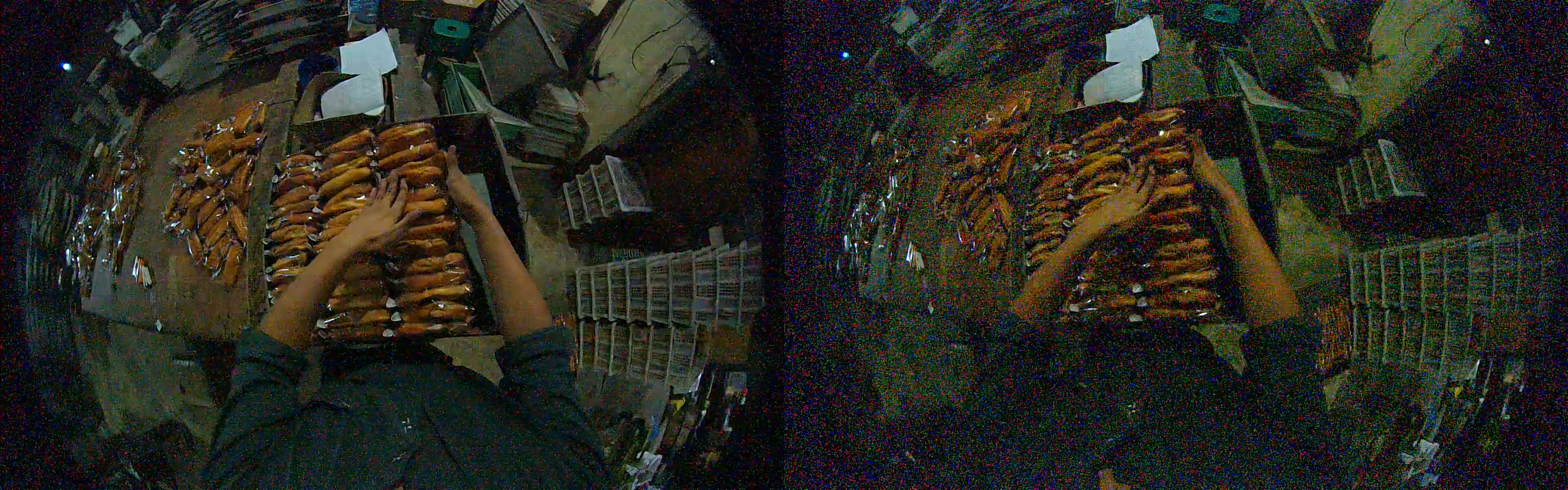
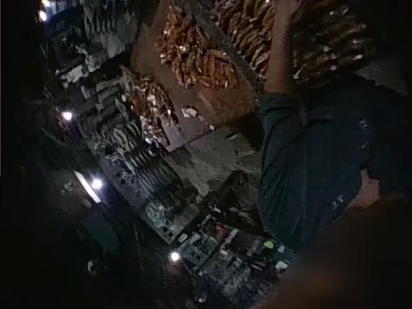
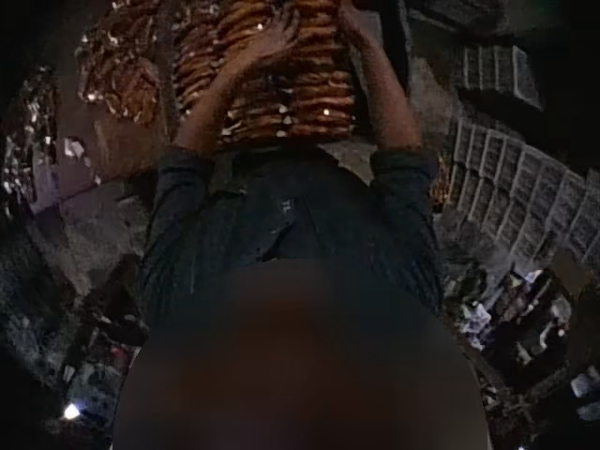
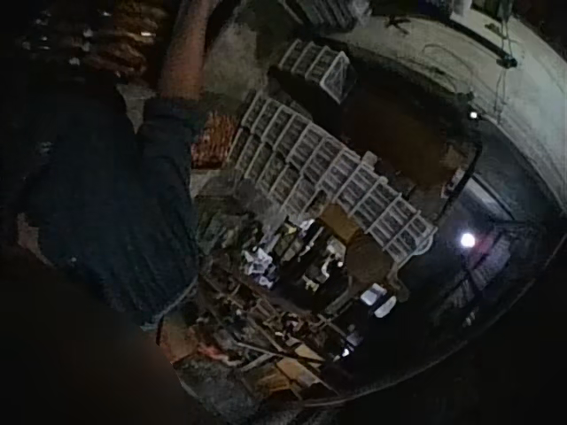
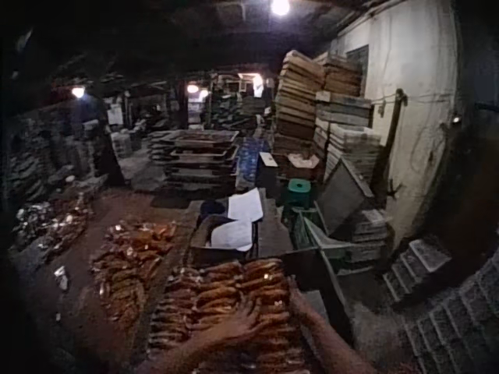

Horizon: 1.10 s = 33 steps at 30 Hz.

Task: The person repeatedly picks up individually wrapped bread rolls from a table and places them into a cardboard box. They arrange the rolls in neat rows inside the box, occasionally shifting the box or repositioning rolls to fit more.

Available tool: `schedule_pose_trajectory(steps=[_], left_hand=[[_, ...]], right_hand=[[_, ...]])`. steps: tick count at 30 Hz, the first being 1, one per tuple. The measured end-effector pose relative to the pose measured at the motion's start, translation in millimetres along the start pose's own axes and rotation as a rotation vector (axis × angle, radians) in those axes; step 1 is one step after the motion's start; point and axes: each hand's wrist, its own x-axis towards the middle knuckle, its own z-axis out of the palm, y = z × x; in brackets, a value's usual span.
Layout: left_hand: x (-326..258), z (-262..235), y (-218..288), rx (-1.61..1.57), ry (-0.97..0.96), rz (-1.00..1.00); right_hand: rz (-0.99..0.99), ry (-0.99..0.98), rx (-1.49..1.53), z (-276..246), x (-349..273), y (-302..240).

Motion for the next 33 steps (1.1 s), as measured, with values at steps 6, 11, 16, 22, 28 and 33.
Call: schedule_pose_trajectory(steps=[6, 11, 16, 22, 28, 33], left_hand=[[66.5, -16.2, -20.5, 0.409, 0.109, -0.043], [111.9, -8.1, -43.1, 0.269, 0.342, 0.021], [111.7, 1.0, -44.6, 0.196, 0.282, 0.025], [117.8, -6.6, -48.0, 0.171, 0.163, -0.017], [117.6, 2.1, -56.0, 0.148, 0.228, 0.024], [109.1, -11.5, -43.5, 0.195, 0.726, 0.252]], right_hand=[[-0.077, 0.138, -0.138, 1.2, -5.8, -35.5], [-0.045, 0.059, 0.01, 8.6, 13.3, -42.3], [-0.044, 0.037, 0.017, 10.3, 23.6, -27.8], [-0.064, 0.094, 0.013, -3.4, 36.7, -24.8], [-0.082, 0.151, 0.438, 5.2, 66.2, -10.5], [-0.046, 0.212, 0.186, -31.2, 61.8, 1.3]])
